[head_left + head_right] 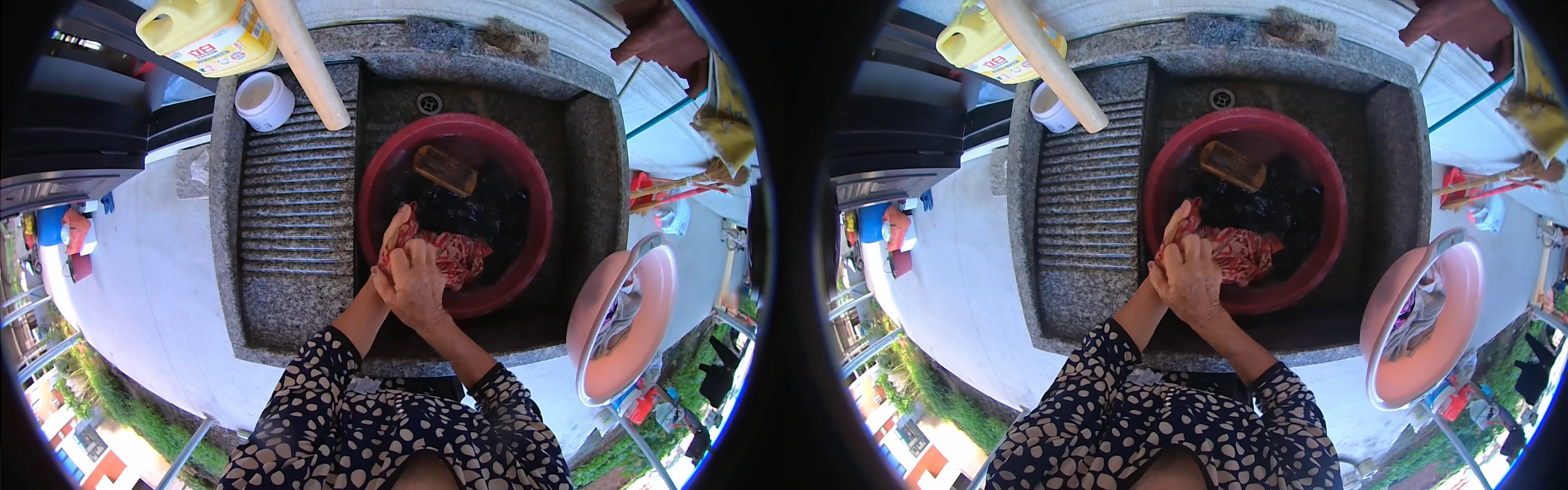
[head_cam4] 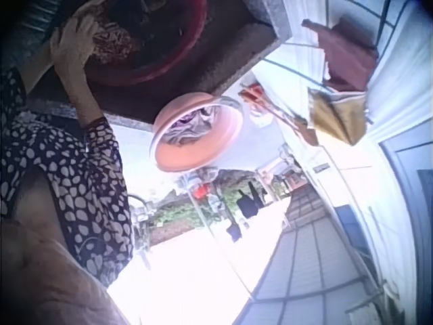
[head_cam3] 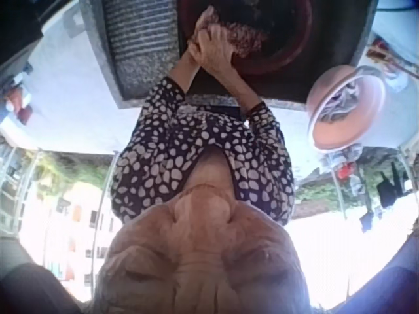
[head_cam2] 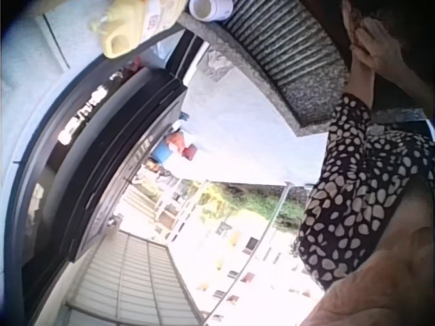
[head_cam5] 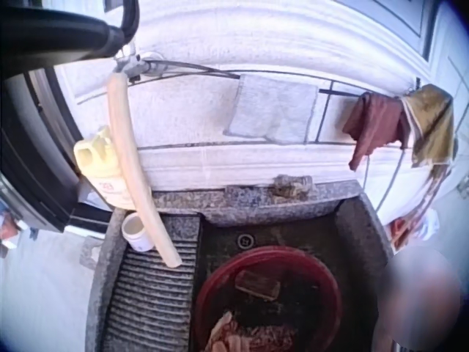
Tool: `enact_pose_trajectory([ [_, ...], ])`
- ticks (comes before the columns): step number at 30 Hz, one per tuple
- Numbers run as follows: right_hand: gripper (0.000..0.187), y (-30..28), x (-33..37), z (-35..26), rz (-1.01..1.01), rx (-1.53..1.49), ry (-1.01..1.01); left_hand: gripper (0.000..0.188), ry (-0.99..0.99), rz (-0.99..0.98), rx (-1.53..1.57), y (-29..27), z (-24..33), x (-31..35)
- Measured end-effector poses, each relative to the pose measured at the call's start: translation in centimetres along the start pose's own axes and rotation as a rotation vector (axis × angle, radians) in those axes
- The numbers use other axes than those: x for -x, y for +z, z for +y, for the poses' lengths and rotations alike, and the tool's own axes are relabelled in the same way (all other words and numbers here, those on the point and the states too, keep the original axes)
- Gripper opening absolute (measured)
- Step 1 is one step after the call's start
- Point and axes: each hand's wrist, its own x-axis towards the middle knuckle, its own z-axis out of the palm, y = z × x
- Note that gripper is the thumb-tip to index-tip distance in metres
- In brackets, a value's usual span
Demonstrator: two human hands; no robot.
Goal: The person washes a red patterned cloth by hand on a stone washboard, scrubbing it with soap and rinsing it in a red basin. They then transfer the cloth to a pink basin and proceed to wash a black garment using the same method, scrubbing it on the washboard and rinsing it in the basin.
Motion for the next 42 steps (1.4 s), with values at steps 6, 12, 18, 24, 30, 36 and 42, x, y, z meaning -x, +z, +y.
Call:
enact_pose_trajectory([
  [6,0.026,2.5,-3.1,6.5,-0.012,-0.012,0.293,0.032,0.082,0.447,-0.068,4.3,-2.6,-0.9],
  [12,0.026,0.7,-0.4,0.7,0.113,-0.050,-0.046,0.025,0.160,0.133,-0.033,-1.5,-1.2,-0.7],
  [18,0.027,1.5,-1.7,4.7,0.147,0.110,0.107,0.040,0.068,0.460,-0.052,2.9,-1.7,0.6],
  [24,0.028,-2.9,-1.6,17.5,0.187,0.109,0.617,0.041,0.274,0.597,-0.713,6.5,1.0,-0.4],
  [30,0.074,-5.2,-1.0,13.3,-0.013,0.271,0.210,0.059,0.445,0.780,-1.471,4.1,1.9,0.7],
  [36,0.111,-0.5,1.6,11.7,-0.540,0.280,0.003,0.058,0.495,0.711,-1.622,5.8,2.2,1.3],
  [42,0.104,1.0,2.5,11.9,-0.715,0.268,0.214,0.033,0.493,0.689,-0.972,6.6,4.2,2.6],
])
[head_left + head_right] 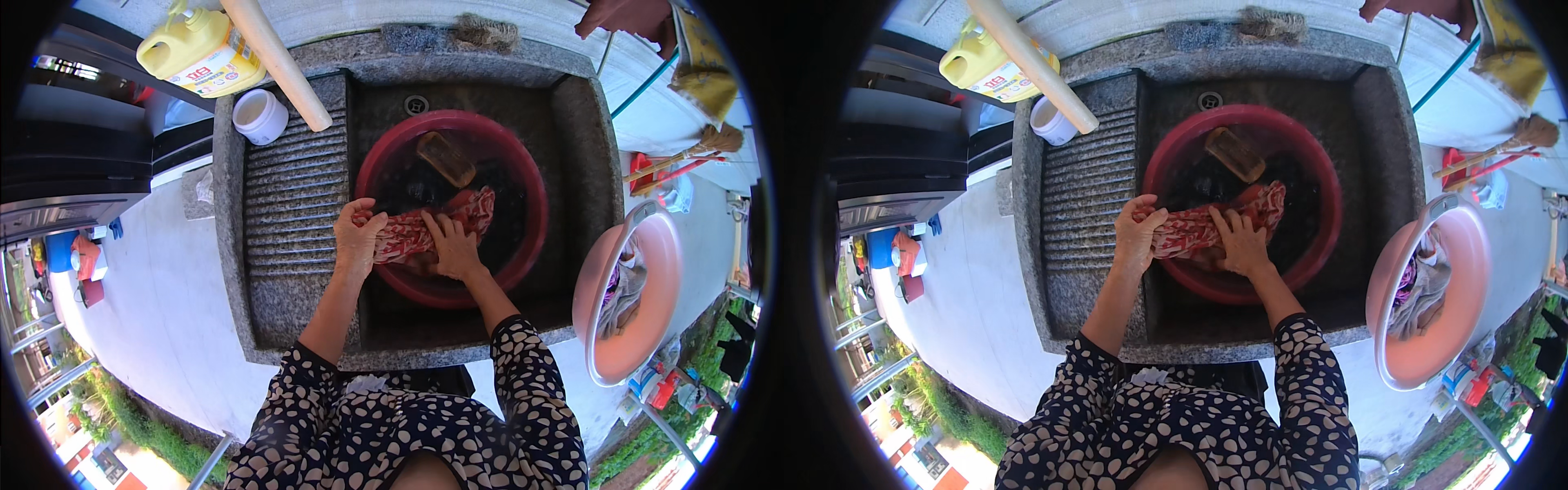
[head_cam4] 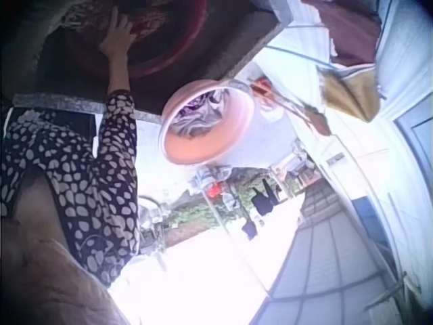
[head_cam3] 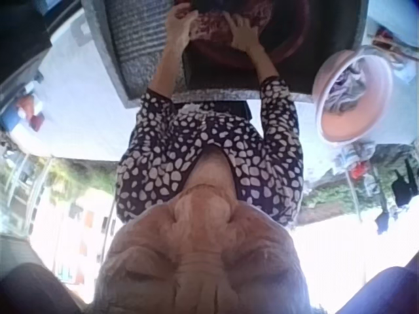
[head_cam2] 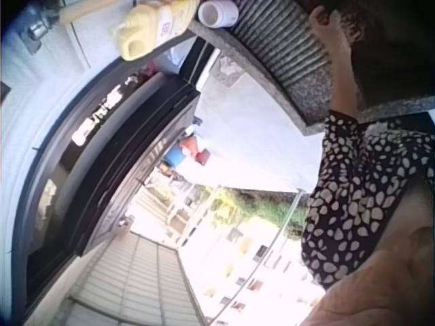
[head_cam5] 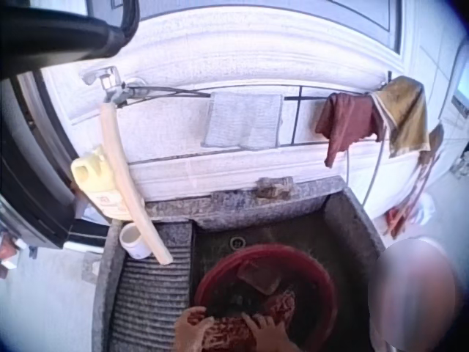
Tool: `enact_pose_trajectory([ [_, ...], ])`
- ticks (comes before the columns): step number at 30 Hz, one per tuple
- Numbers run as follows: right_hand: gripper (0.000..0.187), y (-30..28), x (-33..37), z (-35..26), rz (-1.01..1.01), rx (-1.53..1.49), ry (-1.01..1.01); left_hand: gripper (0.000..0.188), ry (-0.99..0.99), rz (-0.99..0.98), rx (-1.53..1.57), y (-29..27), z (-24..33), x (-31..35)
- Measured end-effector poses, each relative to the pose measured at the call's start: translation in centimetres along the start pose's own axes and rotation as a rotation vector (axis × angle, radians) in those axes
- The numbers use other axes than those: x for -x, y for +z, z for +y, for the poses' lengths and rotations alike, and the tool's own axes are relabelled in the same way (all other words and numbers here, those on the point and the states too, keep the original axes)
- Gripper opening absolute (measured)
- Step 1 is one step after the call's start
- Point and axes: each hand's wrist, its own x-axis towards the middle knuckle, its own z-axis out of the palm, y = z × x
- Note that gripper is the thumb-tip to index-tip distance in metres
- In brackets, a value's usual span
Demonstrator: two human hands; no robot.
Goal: The person washes a red patterned cloth by hand on a stone washboard, scrubbing it with soap and rinsing it in a red basin. They then transfer the cloth to a pink basin and proceed to wash a black garment using the same method, scrubbing it on the washboard and rinsing it in the basin.
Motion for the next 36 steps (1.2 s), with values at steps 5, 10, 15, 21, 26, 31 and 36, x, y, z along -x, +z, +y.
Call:
enact_pose_trajectory([
  [5,0.068,0.2,0.7,2.7,-0.012,-0.295,0.076,0.029,-0.045,-0.049,0.067,1.5,2.6,1.2],
  [10,0.045,-10.4,5.7,-0.6,-0.004,-1.180,-0.030,0.026,0.103,0.086,-0.048,-1.9,1.6,-0.3],
  [15,0.050,-11.3,6.4,-1.7,0.319,-0.801,-0.095,0.027,0.455,0.070,-0.371,-1.1,-1.6,-0.8],
  [21,0.061,-1.7,2.0,2.2,0.356,-0.191,0.042,0.048,0.633,-0.183,-0.925,3.0,-4.8,0.9],
  [26,0.050,1.4,-0.8,1.6,0.331,0.041,0.100,0.080,0.250,-0.461,-1.476,4.0,-8.5,1.0],
  [31,0.045,1.7,-2.6,4.4,0.213,-0.050,0.062,0.067,0.160,-0.521,-1.386,4.3,-7.5,0.4],
  [36,0.045,-7.4,1.2,1.1,0.267,-0.649,-0.117,0.065,0.135,-0.375,-0.800,0.1,-8.2,-0.1],
])
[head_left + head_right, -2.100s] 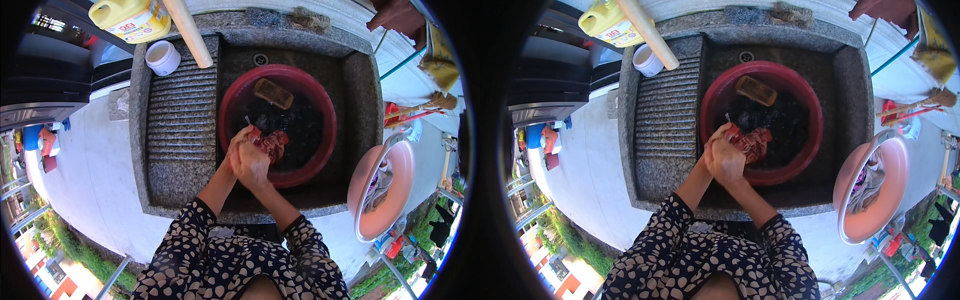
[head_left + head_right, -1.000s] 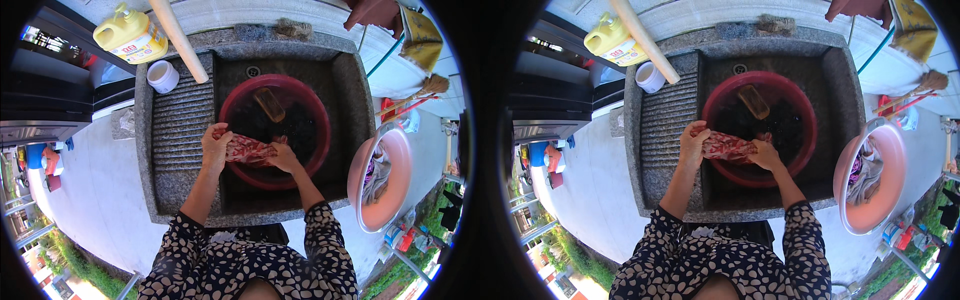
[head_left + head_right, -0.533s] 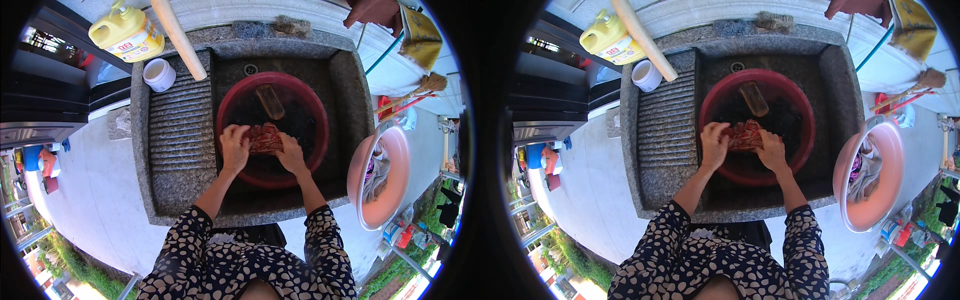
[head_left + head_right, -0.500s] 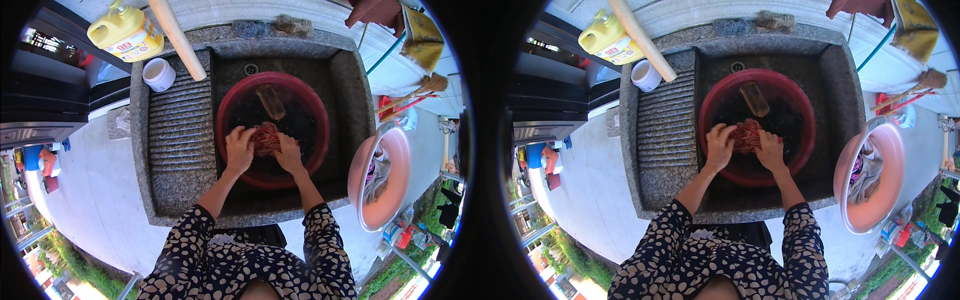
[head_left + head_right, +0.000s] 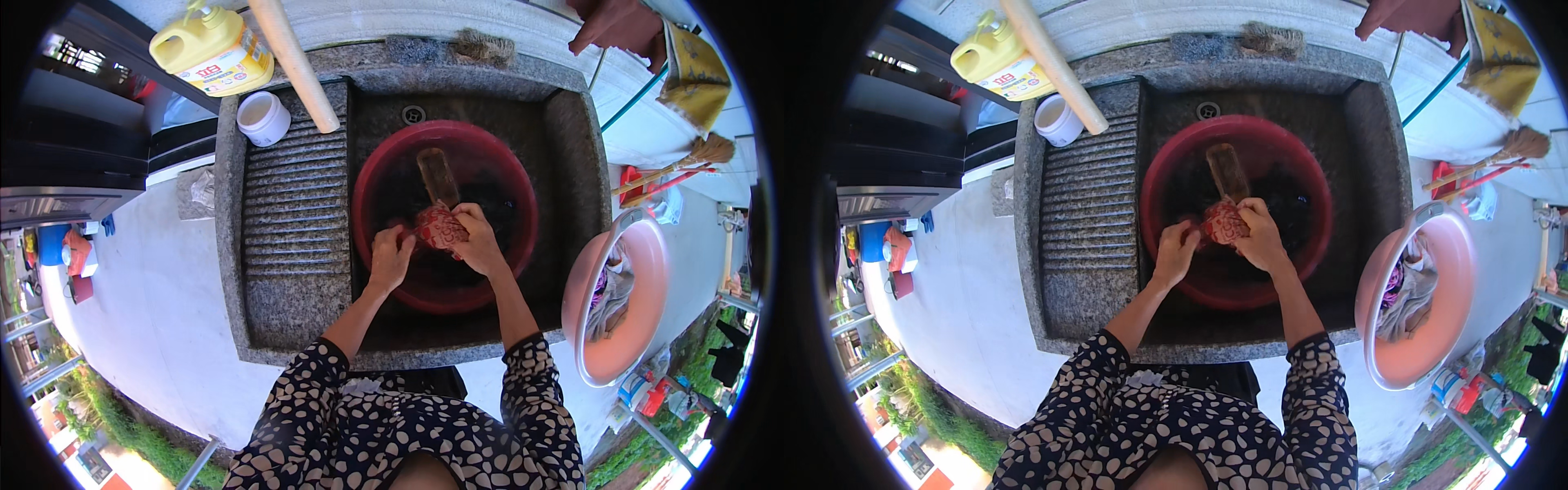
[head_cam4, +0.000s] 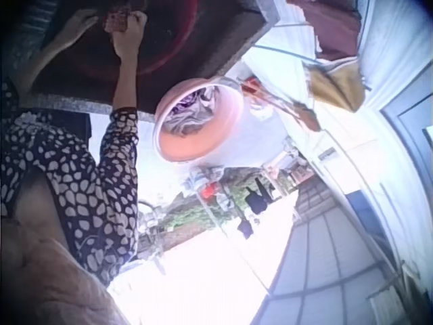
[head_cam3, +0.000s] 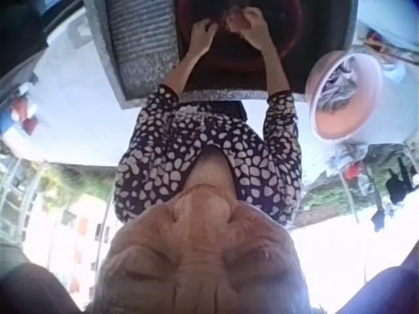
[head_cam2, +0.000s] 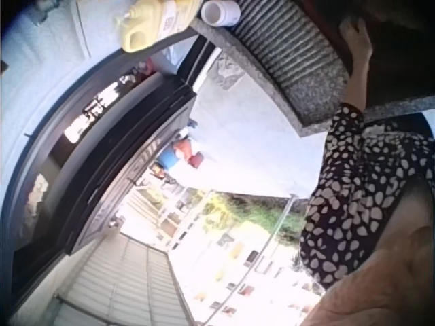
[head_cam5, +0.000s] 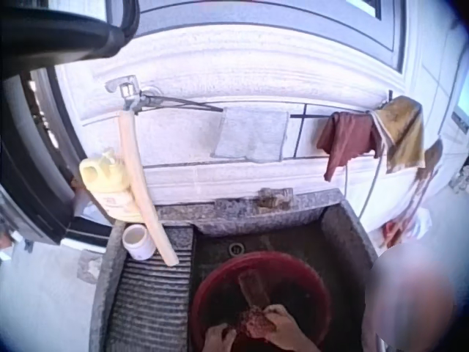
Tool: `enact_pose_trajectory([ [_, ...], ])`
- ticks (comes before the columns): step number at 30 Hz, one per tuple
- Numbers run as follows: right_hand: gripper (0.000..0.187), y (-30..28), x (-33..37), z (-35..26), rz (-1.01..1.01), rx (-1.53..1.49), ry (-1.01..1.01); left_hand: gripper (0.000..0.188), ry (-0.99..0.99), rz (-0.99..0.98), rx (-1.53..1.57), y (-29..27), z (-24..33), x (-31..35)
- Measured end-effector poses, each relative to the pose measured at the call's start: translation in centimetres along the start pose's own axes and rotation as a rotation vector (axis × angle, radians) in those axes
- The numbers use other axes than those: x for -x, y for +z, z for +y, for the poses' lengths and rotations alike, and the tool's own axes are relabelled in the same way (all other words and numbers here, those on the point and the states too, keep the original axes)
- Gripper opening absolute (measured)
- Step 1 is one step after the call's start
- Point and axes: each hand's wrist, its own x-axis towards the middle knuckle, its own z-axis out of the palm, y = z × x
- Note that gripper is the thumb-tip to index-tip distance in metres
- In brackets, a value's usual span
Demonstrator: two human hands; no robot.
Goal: The person washes a red patterned cloth by hand on a stone washboard, scrubbing it with soap and rinsing it in a red basin. They then transfer the cloth to a pink basin and proceed to wash a black garment using the same method, scrubbing it on the washboard and rinsing it in the basin.
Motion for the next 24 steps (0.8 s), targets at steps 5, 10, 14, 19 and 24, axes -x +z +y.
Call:
enact_pose_trajectory([
  [5,0.057,-2.0,3.8,-6.4,0.065,-0.628,-0.049,0.087,-0.756,-0.291,1.164,-2.0,8.8,1.8],
  [10,0.062,1.1,8.3,-7.1,0.037,-1.155,0.109,0.058,-0.350,-0.537,1.769,-0.5,7.1,1.1],
  [14,0.049,2.6,10.2,-6.6,0.159,-1.370,0.189,0.044,-0.384,-0.547,1.862,-0.5,5.1,0.7],
  [19,0.042,0.8,8.2,-6.5,0.381,-1.248,0.070,0.066,-0.410,-0.307,1.792,-0.2,6.2,1.5],
  [24,0.021,-1.0,5.9,-3.3,0.513,-1.210,0.147,0.079,-0.297,-0.462,1.823,-2.0,9.2,2.9],
])
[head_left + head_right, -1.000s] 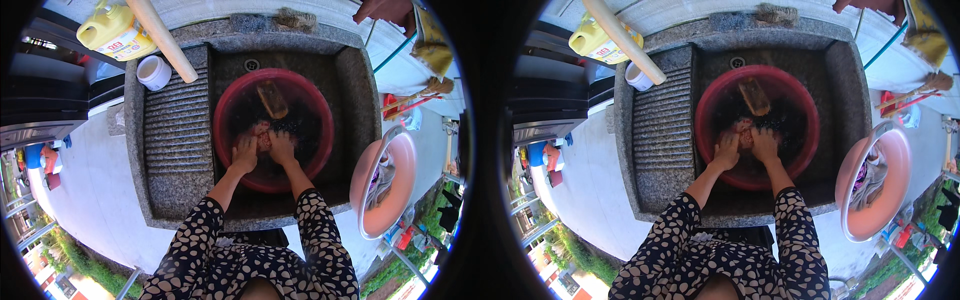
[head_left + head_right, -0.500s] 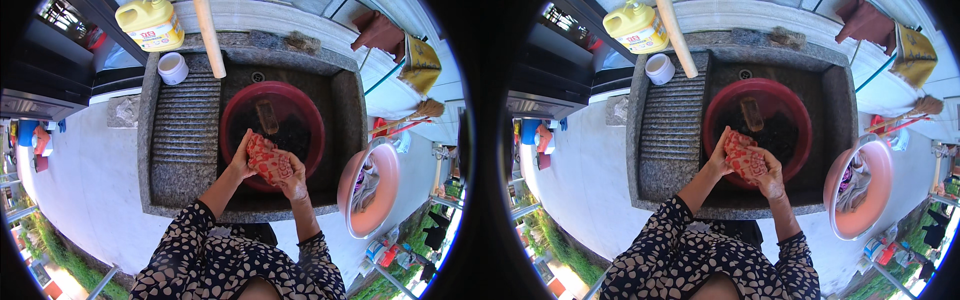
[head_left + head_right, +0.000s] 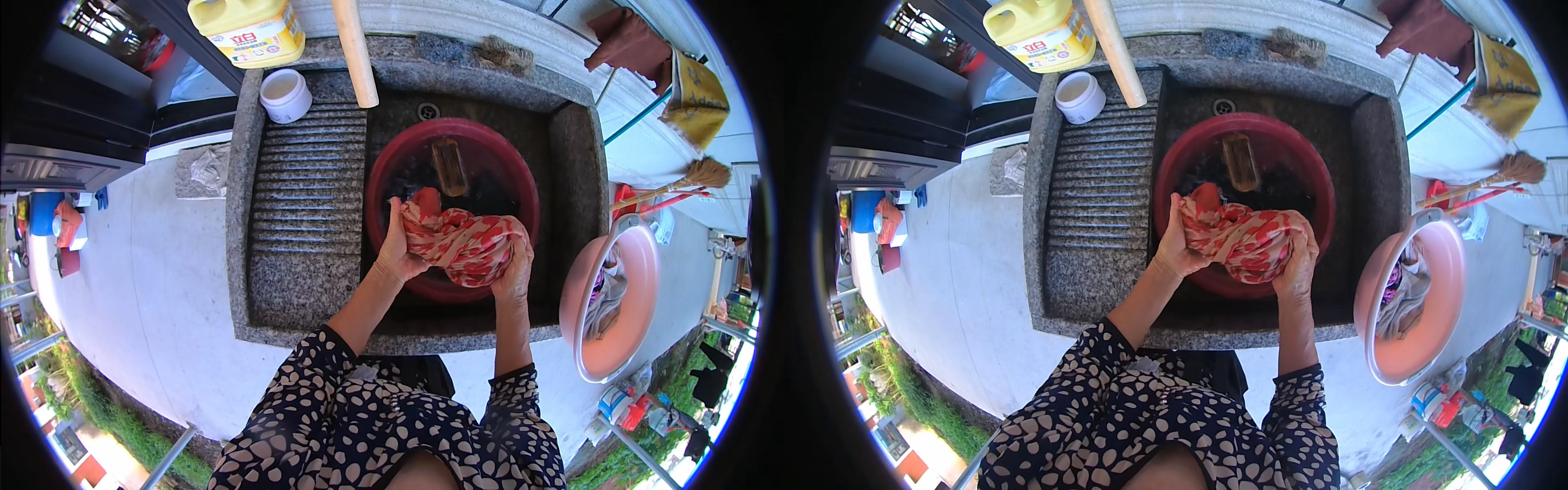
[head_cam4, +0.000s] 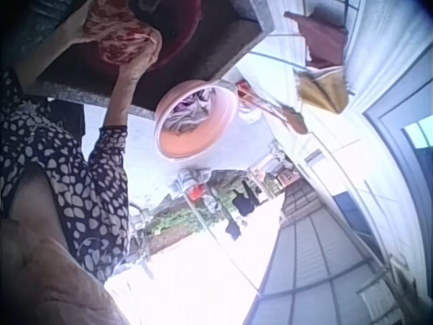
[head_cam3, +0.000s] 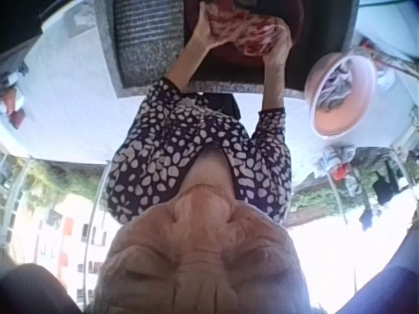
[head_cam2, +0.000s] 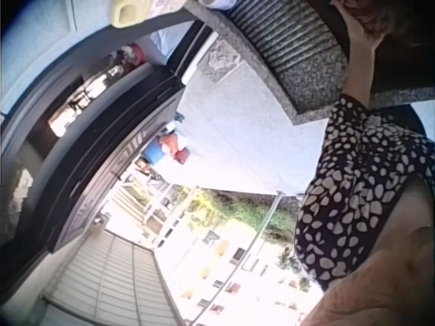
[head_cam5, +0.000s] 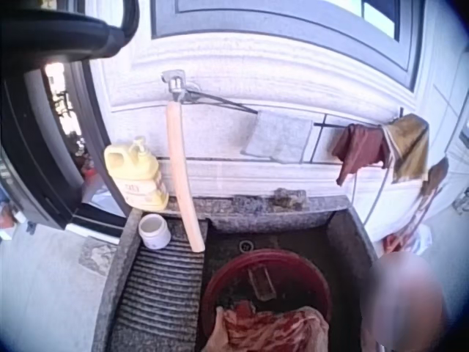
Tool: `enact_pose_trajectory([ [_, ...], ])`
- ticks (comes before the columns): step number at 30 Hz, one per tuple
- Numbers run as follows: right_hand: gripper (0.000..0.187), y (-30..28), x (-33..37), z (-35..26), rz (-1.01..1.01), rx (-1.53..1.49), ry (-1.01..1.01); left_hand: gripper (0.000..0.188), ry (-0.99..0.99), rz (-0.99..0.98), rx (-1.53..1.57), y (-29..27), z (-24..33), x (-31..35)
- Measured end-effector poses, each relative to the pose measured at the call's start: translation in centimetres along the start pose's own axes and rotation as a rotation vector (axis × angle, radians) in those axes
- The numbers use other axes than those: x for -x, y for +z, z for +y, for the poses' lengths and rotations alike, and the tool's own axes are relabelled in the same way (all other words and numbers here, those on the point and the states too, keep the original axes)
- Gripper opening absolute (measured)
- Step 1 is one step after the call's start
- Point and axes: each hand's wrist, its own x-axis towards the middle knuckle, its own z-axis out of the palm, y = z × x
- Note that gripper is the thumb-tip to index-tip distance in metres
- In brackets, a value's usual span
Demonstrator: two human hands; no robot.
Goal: The person washes a red patterned cloth by hand on a stone washboard, scrubbing it with soap and rinsing it in a red basin. They then transfer the cloth to a pink basin and proceed to wash a black garment using the same method, scrubbing it on the washboard and rinsing it in the basin.
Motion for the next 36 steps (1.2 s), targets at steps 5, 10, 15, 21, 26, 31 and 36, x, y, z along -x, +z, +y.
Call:
enact_pose_trajectory([
  [5,0.019,0.1,-2.4,0.3,0.026,0.142,0.172,0.057,0.003,-0.061,-0.132,-0.5,0.6,0.2],
  [10,0.016,0.5,-4.2,1.4,-0.001,0.196,0.366,0.033,-0.009,0.032,-0.444,-2.5,1.2,0.3],
  [15,0.018,1.9,-4.3,0.5,-0.087,0.131,0.406,0.065,-0.033,-0.203,-0.587,-2.4,2.1,2.6],
  [21,0.025,0.2,-6.7,0.4,-0.288,0.087,0.410,0.073,-0.270,-0.256,-0.269,0.0,2.5,3.7],
  [26,0.026,3.7,-5.7,-0.8,-0.432,0.055,0.466,0.072,-0.364,-0.484,-0.186,-7.0,4.8,-0.1],
  [31,0.025,5.6,-5.0,-0.8,-0.429,0.073,0.454,0.111,-0.198,-0.190,-0.720,1.4,3.6,2.9],
  [36,0.025,7.3,-4.1,0.2,-0.235,0.100,0.294,0.082,-0.210,-0.142,-0.682,1.8,2.0,2.6],
])
